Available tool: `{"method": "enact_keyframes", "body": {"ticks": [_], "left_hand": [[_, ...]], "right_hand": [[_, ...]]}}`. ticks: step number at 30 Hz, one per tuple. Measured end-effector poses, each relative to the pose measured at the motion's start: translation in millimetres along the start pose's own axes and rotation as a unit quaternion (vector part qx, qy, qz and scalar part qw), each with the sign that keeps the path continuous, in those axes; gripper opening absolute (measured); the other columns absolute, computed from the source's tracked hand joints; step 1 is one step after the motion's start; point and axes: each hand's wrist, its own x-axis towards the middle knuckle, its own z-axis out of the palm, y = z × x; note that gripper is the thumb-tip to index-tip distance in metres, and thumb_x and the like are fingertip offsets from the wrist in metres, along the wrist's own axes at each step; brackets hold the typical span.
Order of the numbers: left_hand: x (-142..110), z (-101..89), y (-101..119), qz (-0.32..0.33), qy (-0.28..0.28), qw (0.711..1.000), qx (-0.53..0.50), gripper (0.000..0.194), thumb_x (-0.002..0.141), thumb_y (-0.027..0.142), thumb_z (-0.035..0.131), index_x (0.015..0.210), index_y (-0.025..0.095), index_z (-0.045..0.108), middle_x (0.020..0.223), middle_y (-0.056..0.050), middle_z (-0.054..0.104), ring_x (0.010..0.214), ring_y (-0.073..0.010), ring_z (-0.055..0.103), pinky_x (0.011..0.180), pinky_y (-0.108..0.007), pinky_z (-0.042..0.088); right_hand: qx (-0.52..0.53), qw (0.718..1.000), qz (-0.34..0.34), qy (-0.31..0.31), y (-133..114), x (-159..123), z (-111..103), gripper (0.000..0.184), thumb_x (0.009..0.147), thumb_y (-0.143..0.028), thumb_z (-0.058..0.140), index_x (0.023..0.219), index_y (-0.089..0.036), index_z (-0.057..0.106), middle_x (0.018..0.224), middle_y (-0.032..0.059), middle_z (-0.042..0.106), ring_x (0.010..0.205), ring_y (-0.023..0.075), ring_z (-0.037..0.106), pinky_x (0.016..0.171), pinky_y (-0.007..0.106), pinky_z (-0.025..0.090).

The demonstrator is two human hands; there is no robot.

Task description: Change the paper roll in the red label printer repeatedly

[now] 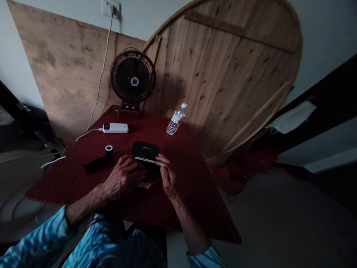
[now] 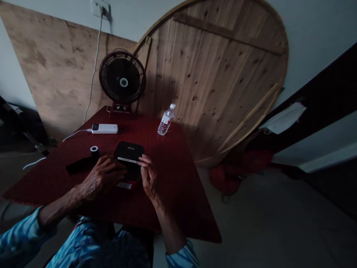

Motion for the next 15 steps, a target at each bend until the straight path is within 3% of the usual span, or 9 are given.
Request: {"method": "enact_keyframes", "body": {"ticks": [6,11,15], "left_hand": [[-7,2.6,-4,-0.001,0.037,0.999,-0.014,0.024,0.100,0.030,0.051,0.109,0.023,0.072,0.108,-0.006,0.074,0.104,-0.0223,0.061,0.102,-0.044,0.038],[-15,-5.0,-21,-0.111,0.037,0.993,0.030,0.041,0.103,0.038,0.039,0.126,0.014,0.064,0.117,-0.014,0.070,0.102,-0.0268,0.059,0.089,-0.044,0.044],[-19,-6.0,-26,-0.120,0.007,0.992,0.041,0.040,0.104,0.034,0.036,0.124,0.018,0.066,0.125,-0.012,0.069,0.108,-0.0282,0.058,0.094,-0.047,0.041]], "right_hand": [[-0.010,0.998,-0.056,0.007,8,-5,3,0.035,0.105,-0.036,0.033,0.119,-0.028,0.064,0.125,0.0086,0.066,0.131,0.0218,0.055,0.108,0.045,0.047],[0.005,0.998,-0.062,0.007,7,-5,3,0.036,0.105,-0.038,0.033,0.120,-0.029,0.065,0.124,0.0069,0.067,0.131,0.0212,0.055,0.109,0.044,0.047],[0.002,0.999,-0.034,-0.001,7,-8,2,0.038,0.105,-0.041,0.033,0.118,-0.028,0.066,0.125,0.0078,0.067,0.133,0.0220,0.054,0.110,0.046,0.046]]}}
